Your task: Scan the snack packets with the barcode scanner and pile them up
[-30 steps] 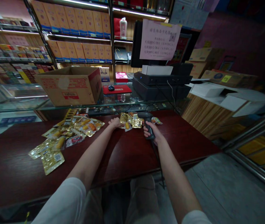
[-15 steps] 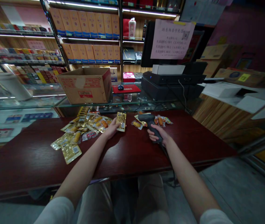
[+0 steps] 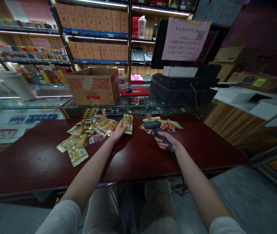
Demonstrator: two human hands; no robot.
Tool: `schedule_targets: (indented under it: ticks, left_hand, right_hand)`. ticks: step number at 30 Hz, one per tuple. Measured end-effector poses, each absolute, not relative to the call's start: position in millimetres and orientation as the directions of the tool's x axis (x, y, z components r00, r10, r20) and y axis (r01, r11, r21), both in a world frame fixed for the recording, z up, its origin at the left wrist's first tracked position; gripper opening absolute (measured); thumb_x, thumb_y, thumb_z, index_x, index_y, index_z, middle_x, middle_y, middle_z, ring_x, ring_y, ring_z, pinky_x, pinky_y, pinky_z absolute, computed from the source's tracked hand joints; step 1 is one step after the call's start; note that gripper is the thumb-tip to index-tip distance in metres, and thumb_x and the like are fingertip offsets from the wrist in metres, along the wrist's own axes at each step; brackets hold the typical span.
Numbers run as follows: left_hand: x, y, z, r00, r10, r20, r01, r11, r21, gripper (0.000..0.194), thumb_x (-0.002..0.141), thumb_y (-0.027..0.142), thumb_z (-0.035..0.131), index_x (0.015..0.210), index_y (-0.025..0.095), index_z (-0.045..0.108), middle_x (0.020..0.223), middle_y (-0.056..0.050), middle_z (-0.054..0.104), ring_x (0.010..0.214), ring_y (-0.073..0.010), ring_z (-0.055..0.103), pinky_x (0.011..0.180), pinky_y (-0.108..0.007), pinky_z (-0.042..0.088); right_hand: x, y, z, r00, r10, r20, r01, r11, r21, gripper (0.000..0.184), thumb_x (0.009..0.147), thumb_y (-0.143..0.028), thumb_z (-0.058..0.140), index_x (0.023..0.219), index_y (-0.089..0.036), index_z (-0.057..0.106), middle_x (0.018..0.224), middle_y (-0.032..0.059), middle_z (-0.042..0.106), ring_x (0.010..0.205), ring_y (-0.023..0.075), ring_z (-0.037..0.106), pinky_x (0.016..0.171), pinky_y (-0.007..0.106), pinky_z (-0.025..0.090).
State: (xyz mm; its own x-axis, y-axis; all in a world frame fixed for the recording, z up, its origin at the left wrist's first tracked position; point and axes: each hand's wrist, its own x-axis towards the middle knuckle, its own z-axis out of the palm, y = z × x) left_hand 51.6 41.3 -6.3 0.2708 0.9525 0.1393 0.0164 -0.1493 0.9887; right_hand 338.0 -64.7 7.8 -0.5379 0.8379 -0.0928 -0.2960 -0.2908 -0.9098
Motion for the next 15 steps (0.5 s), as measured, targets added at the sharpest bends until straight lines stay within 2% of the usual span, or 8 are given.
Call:
schedule_targets:
  ticks: [2, 4, 6, 8, 10, 13, 15]
  left_hand:
    - [46.1, 40.2, -0.3, 0.211, 0.958, 0.194, 0.337, -0.258, 0.906, 0.064, 0.084, 0.02, 0.054, 0.147, 0.012, 0.042, 0.129, -0.017, 0.066, 0.12, -0.0297, 0.062, 0.106, -0.045, 0.045]
    - [37.4, 37.2, 5.3, 0.131, 0.959, 0.252, 0.681, -0.272, 0.68, 0.064, 0.085, 0.02, 0.053, 0.148, 0.01, 0.045, 0.125, -0.021, 0.067, 0.124, -0.0365, 0.058, 0.108, -0.052, 0.04]
    - [27.7, 33.8, 9.0, 0.038, 0.943, 0.332, 0.883, -0.187, 0.431, 0.065, 0.086, 0.02, 0.052, 0.149, 0.005, 0.044, 0.127, -0.027, 0.064, 0.127, -0.0437, 0.053, 0.107, -0.06, 0.036]
    - [21.2, 31.6, 10.0, -0.005, 0.898, 0.44, 0.951, -0.132, 0.28, 0.067, 0.085, 0.017, 0.05, 0.15, 0.001, 0.042, 0.142, -0.032, 0.052, 0.134, -0.0462, 0.046, 0.109, -0.062, 0.032]
    - [22.7, 31.0, 8.5, 0.052, 0.857, 0.512, 0.958, -0.187, 0.216, 0.064, 0.087, 0.016, 0.048, 0.149, 0.002, 0.044, 0.153, -0.031, 0.042, 0.139, -0.0432, 0.042, 0.113, -0.06, 0.03]
    - [42.5, 31.6, 3.3, 0.28, 0.822, 0.497, 0.883, -0.424, 0.203, 0.054, 0.094, 0.026, 0.045, 0.145, 0.009, 0.051, 0.152, -0.023, 0.047, 0.14, -0.0341, 0.044, 0.117, -0.053, 0.031]
    - [61.5, 33.5, -0.7, 0.468, 0.778, 0.419, 0.793, -0.579, 0.19, 0.055, 0.098, 0.037, 0.044, 0.148, 0.016, 0.048, 0.156, -0.018, 0.044, 0.146, -0.0312, 0.038, 0.121, -0.054, 0.024]
  right_hand:
    - [338.0, -66.0, 9.7, -0.51, 0.855, -0.092, -0.302, -0.278, -0.912, 0.028, 0.086, -0.045, 0.064, 0.087, -0.022, 0.048, 0.054, -0.0111, 0.044, 0.031, 0.0033, 0.02, 0.036, 0.021, 0.027]
    - [339.5, -66.2, 11.5, -0.452, 0.887, -0.088, -0.302, -0.245, -0.921, 0.03, 0.085, -0.047, 0.064, 0.083, -0.022, 0.048, 0.053, -0.01, 0.044, 0.031, 0.0041, 0.023, 0.037, 0.022, 0.029]
    - [345.0, -63.9, 13.1, -0.332, 0.941, -0.066, -0.301, -0.172, -0.938, 0.034, 0.082, -0.05, 0.066, 0.078, -0.022, 0.047, 0.052, -0.0085, 0.045, 0.032, 0.0051, 0.028, 0.038, 0.023, 0.032]
    - [356.8, -57.4, 15.2, -0.133, 0.991, -0.012, -0.286, -0.049, -0.957, 0.035, 0.077, -0.051, 0.068, 0.078, -0.022, 0.051, 0.052, -0.0071, 0.048, 0.035, 0.0068, 0.035, 0.041, 0.024, 0.036]
    - [375.9, -46.1, 18.0, 0.112, 0.992, 0.05, -0.221, 0.074, -0.972, 0.036, 0.071, -0.051, 0.071, 0.085, -0.02, 0.058, 0.053, -0.0056, 0.053, 0.042, 0.0097, 0.045, 0.045, 0.024, 0.039]
    - [413.3, -22.5, 22.9, 0.45, 0.886, 0.109, -0.041, 0.142, -0.989, 0.037, 0.06, -0.043, 0.074, 0.086, -0.019, 0.064, 0.063, -0.0003, 0.064, 0.058, 0.0146, 0.058, 0.055, 0.025, 0.045]
    - [437.0, -6.3, 24.7, 0.55, 0.822, 0.148, 0.065, 0.134, -0.989, 0.033, 0.056, -0.037, 0.073, 0.083, -0.019, 0.067, 0.073, 0.0025, 0.07, 0.068, 0.0169, 0.061, 0.059, 0.026, 0.045]
